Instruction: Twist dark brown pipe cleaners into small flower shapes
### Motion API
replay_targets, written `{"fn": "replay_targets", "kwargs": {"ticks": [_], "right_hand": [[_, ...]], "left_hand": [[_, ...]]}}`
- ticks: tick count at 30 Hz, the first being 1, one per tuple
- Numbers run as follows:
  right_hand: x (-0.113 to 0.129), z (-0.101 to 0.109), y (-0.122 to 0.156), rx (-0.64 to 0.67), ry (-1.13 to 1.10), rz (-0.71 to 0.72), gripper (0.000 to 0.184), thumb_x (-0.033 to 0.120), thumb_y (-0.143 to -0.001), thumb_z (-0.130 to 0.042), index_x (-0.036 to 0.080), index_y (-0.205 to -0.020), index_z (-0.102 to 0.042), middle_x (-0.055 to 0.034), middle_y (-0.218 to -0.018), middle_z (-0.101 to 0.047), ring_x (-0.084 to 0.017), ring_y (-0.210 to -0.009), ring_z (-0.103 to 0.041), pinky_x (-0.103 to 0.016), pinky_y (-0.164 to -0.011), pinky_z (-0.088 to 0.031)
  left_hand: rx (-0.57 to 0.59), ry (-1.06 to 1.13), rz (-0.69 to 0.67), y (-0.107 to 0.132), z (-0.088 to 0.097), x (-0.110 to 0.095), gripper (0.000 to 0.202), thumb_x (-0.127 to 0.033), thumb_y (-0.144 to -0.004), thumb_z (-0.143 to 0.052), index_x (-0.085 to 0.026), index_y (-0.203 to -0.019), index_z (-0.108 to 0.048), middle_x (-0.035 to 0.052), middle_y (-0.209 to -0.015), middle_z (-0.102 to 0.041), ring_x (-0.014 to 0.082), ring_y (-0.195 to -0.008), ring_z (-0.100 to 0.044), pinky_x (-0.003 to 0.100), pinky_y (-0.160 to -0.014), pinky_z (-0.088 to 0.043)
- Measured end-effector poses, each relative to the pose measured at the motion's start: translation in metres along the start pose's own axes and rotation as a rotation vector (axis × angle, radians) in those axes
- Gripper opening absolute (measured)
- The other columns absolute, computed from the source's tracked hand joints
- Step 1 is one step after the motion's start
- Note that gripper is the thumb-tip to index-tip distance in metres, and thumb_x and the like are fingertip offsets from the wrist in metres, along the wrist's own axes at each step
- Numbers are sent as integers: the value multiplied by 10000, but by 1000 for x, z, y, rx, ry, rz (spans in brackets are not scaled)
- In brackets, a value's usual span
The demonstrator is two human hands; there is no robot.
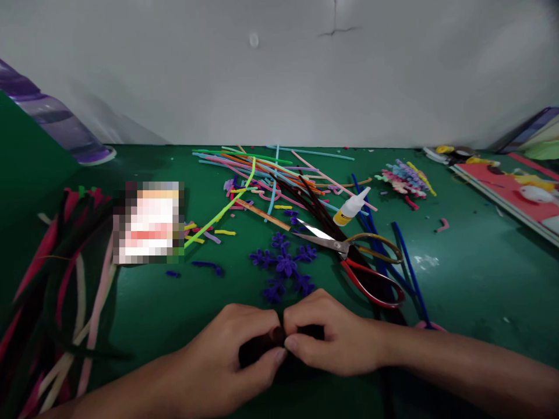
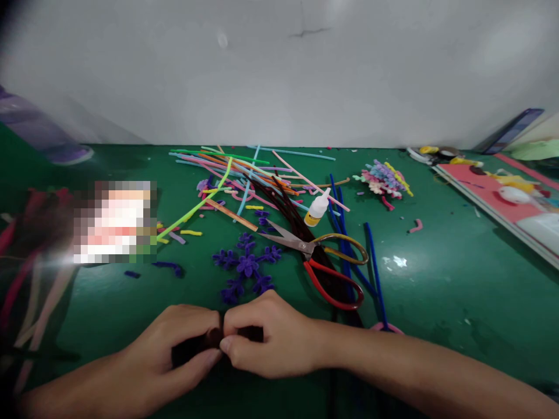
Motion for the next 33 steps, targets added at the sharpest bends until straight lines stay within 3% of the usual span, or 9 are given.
{"fn": "replay_targets", "kwargs": {"ticks": [33], "right_hand": [[0,-1,0,-7,4,4,174,148,-774,-490,171,-609,-437,74,-508,-333,-56,-462,-318,-174,-469,-276]], "left_hand": [[-7,4,-4,-1,-1,-1,128,-154,-821,-476,-177,-699,-443,-39,-601,-487,88,-537,-430,179,-517,-319]]}}
Point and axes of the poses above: each hand's wrist, its own y-axis away from the middle knuckle, its own z-axis out of the back of the hand, x = y × z, the point moved 9 cm from there along -y, towards the middle knuckle
